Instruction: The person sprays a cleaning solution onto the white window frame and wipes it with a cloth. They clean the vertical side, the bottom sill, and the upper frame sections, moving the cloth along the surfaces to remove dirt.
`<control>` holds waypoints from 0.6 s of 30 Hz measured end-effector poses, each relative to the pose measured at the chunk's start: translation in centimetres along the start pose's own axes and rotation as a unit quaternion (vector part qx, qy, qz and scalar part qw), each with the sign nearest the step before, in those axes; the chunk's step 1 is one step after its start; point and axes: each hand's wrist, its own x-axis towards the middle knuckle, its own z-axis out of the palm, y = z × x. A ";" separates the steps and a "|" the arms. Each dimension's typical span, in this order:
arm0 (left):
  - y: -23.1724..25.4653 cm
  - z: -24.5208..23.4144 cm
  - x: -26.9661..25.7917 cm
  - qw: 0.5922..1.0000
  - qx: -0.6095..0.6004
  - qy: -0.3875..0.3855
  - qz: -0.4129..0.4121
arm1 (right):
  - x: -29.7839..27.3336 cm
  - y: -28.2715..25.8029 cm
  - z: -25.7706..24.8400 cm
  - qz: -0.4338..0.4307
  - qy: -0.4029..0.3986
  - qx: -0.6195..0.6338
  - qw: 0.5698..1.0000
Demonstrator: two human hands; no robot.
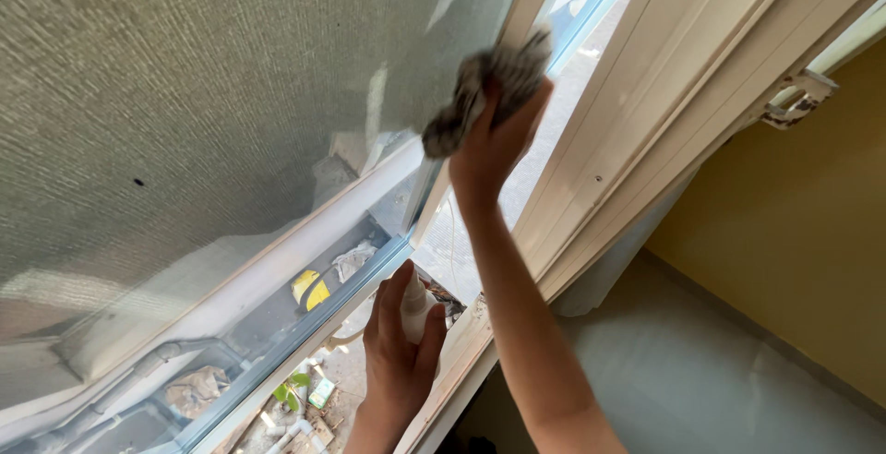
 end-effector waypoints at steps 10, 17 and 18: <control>-0.1 0.3 -0.6 1.000 -0.001 -0.006 0.015 | -14.0 6.5 -3.1 0.072 -0.160 -0.124 0.977; 0.5 0.3 -0.6 1.000 -0.027 -0.010 -0.001 | -5.7 4.2 -1.9 -0.026 -0.109 -0.051 0.992; 0.7 0.4 -0.7 1.000 -0.018 -0.003 0.008 | -3.6 3.5 -1.7 -0.041 -0.100 -0.051 0.993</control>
